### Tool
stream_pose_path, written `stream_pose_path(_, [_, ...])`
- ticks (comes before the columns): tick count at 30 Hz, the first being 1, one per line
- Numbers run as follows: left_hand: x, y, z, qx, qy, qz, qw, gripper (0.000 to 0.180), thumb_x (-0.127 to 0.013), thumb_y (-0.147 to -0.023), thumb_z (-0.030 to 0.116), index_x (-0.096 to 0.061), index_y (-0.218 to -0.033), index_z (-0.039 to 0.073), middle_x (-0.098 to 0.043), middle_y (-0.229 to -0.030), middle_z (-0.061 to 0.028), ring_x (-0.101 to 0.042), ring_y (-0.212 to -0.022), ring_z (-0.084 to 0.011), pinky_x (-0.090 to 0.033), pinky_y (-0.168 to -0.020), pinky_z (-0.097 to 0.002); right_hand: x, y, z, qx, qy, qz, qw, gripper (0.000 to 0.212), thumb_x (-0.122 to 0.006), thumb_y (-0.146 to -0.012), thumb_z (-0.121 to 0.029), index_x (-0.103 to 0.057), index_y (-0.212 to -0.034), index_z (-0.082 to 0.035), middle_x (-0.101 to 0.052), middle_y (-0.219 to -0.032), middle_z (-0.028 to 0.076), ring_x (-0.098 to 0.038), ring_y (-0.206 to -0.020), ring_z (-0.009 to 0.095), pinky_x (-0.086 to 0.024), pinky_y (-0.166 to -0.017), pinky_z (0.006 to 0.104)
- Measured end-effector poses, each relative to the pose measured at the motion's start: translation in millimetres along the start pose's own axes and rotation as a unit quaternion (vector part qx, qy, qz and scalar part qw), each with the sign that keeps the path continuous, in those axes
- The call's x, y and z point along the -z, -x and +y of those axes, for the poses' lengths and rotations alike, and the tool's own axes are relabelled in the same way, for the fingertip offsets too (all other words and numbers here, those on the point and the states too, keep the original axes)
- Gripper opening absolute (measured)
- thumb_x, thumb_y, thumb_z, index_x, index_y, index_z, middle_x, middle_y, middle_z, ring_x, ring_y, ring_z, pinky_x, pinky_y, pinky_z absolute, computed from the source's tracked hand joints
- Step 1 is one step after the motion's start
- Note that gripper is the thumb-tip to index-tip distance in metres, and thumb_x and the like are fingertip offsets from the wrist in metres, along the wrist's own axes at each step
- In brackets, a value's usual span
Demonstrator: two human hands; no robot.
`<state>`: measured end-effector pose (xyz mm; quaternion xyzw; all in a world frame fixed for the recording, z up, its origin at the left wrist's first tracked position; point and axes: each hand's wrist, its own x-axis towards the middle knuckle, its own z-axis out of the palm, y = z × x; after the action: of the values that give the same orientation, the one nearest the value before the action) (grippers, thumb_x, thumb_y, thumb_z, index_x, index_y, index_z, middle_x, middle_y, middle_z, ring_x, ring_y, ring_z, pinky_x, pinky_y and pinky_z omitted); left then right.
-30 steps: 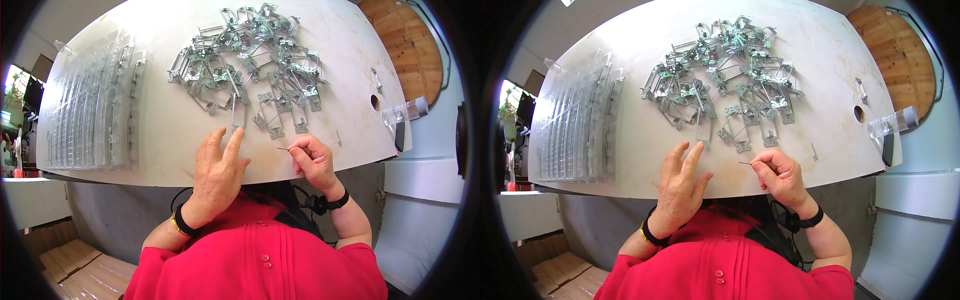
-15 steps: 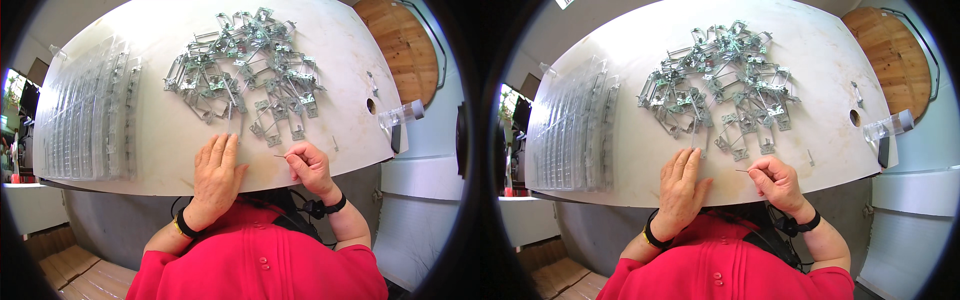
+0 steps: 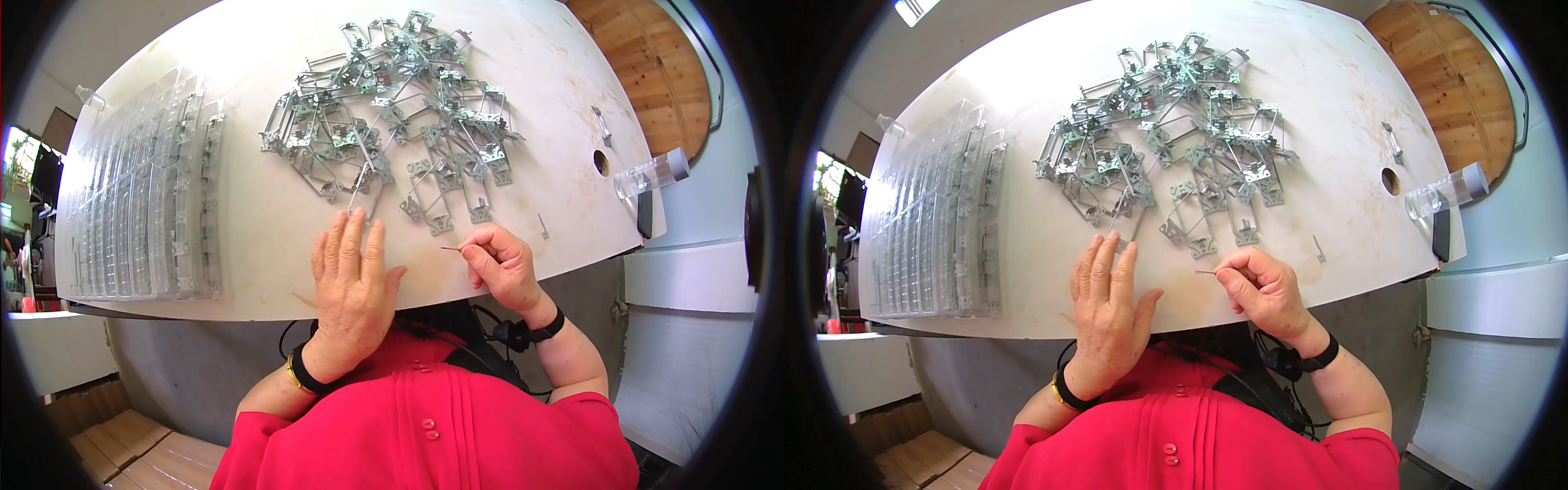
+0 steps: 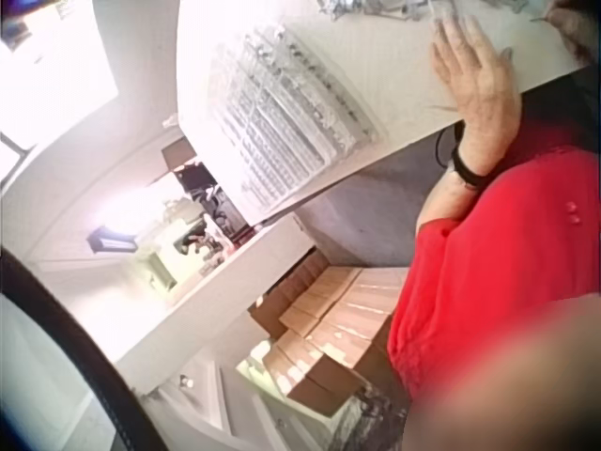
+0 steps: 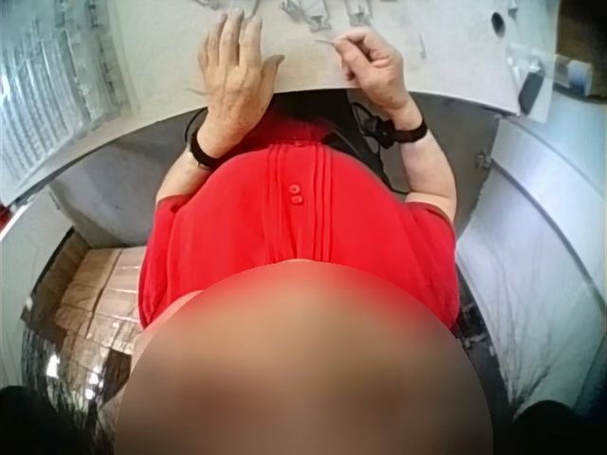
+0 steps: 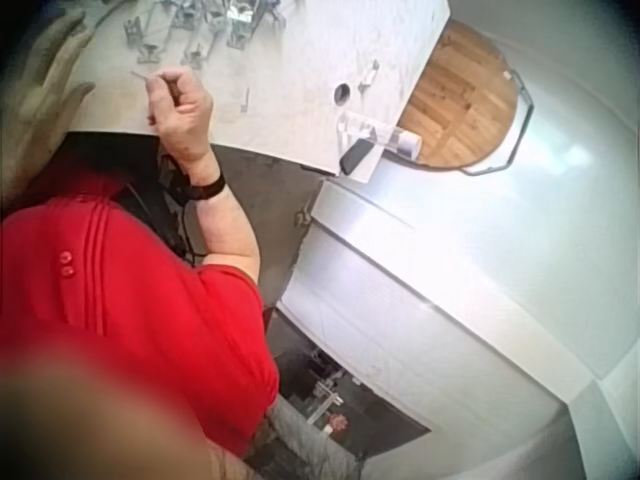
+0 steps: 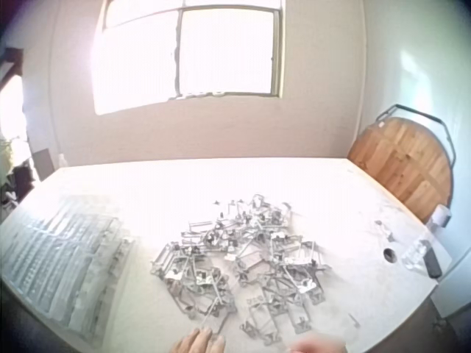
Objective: Assembling small metal bracket components by hand on a workshop table.
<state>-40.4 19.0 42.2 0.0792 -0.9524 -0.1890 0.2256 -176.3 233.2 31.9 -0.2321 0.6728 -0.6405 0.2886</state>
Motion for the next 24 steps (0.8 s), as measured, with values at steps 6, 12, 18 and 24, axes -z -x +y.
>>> stream_pose_path(6, [-9.3, -7.2, 21.5, -0.028, 0.040, -0.039, 0.998, 0.068, -0.083, -0.084, 0.014, -0.055, -0.145, -0.003, -0.051, -0.153, -0.0241, -0.046, -0.145, -0.0419, -0.033, -0.121, -0.0537, 0.3, -0.1, 4.5, 0.025, -0.052, 0.038, 0.998, 0.009, -0.065, -0.108, -0.012, -0.065, -0.109, -0.003, -0.061, -0.075, -0.003, -0.055, -0.060, 0.003, -0.044, -0.054, 0.0208])
stream_pose_path(12, [-20.9, -20.2, 29.5, -0.030, 0.032, -0.075, 0.996, 0.074, -0.082, -0.085, 0.016, -0.052, -0.150, -0.001, -0.049, -0.155, -0.0234, -0.044, -0.147, -0.0428, -0.031, -0.122, -0.0538, 0.1, -0.1, 5.6, 0.027, -0.054, 0.040, 0.997, 0.008, -0.065, -0.108, -0.012, -0.064, -0.109, -0.004, -0.061, -0.074, -0.003, -0.054, -0.059, 0.003, -0.044, -0.054, 0.0209])
stream_pose_path(18, [-33.0, -24.2, 30.2, -0.040, 0.031, -0.099, 0.994, 0.073, -0.080, -0.087, 0.016, -0.049, -0.151, -0.001, -0.048, -0.155, -0.0251, -0.042, -0.146, -0.0458, -0.030, -0.122, -0.0552, 0.6, 0.4, 7.2, 0.035, -0.059, 0.033, 0.997, 0.009, -0.064, -0.108, -0.012, -0.064, -0.110, -0.003, -0.062, -0.074, -0.003, -0.054, -0.060, 0.003, -0.044, -0.054, 0.0209])
stream_pose_path(24, [-32.7, -17.2, 22.9, -0.042, 0.043, -0.086, 0.994, 0.053, -0.078, -0.089, 0.014, -0.056, -0.135, -0.001, -0.050, -0.149, -0.0296, -0.044, -0.144, -0.0488, -0.033, -0.120, -0.0572, 2.5, 0.4, 7.5, 0.035, -0.069, 0.025, 0.997, 0.009, -0.064, -0.108, -0.011, -0.065, -0.111, -0.003, -0.061, -0.075, -0.002, -0.054, -0.061, 0.003, -0.045, -0.054, 0.0211])
